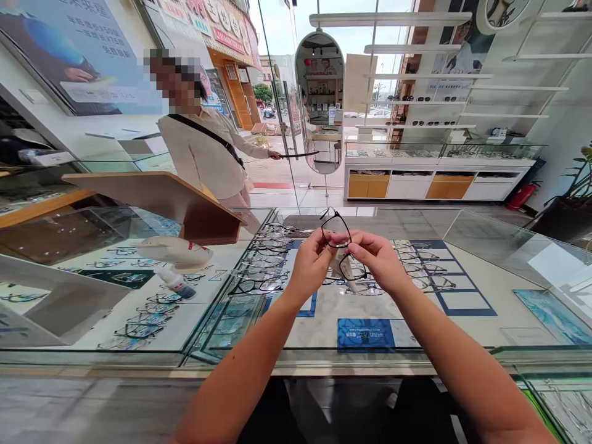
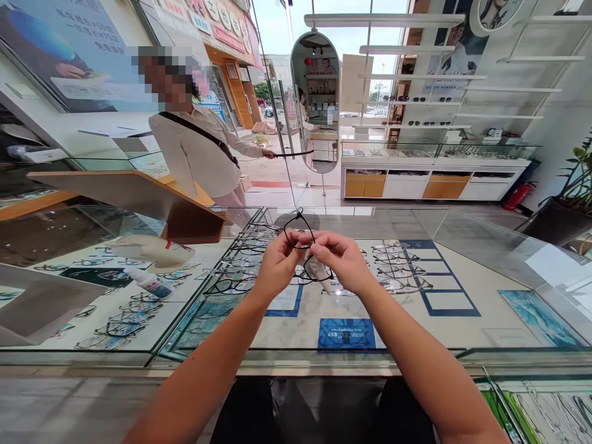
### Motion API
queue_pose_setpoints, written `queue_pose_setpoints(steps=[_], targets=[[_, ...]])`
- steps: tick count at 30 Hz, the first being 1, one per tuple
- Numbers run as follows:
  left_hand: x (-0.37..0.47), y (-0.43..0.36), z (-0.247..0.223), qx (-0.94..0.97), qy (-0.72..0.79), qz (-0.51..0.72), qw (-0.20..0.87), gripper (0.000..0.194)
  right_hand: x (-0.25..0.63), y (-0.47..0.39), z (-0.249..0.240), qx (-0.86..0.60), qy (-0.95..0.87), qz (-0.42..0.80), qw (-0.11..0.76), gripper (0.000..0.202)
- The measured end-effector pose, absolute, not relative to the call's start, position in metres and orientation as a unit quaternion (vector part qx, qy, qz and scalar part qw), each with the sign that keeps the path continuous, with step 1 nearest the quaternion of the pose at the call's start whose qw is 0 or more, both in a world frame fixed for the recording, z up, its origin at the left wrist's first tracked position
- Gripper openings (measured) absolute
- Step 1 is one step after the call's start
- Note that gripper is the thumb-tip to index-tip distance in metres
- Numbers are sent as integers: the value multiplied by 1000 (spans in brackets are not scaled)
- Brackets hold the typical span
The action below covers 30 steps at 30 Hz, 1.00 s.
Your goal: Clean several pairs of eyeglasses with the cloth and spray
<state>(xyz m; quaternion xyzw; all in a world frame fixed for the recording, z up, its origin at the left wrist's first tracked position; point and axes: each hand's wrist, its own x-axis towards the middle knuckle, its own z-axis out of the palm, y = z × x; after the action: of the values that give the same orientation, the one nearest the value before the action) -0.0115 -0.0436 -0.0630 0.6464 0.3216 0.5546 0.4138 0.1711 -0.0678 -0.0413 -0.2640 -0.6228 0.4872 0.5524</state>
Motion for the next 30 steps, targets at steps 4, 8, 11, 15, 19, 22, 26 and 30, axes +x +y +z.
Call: queue_pose_setpoints(steps=[4,8,11,15,19,22,26,30], targets=[[-12,-39,-64,625,323,548,452,49,168,-70,-39,-278,-617,473,564,31],[-13,-36,-63,607,317,532,499,51,168,-69,-38,-278,-609,477,570,32],[-14,-37,-60,600,317,526,513,53,168,-69,-40,-283,-603,477,573,33],[-13,-41,-53,591,321,506,540,55,168,-65,-45,-284,-565,506,587,33],[-16,-42,-47,559,330,503,571,59,171,-60,-45,-292,-482,542,623,35],[-20,-40,-44,533,327,514,587,62,174,-60,-40,-299,-443,556,636,36],[-24,-36,-45,527,328,545,564,63,177,-59,-38,-306,-433,554,642,37],[-18,-40,-51,556,338,546,528,60,177,-55,-44,-304,-417,573,636,39]])
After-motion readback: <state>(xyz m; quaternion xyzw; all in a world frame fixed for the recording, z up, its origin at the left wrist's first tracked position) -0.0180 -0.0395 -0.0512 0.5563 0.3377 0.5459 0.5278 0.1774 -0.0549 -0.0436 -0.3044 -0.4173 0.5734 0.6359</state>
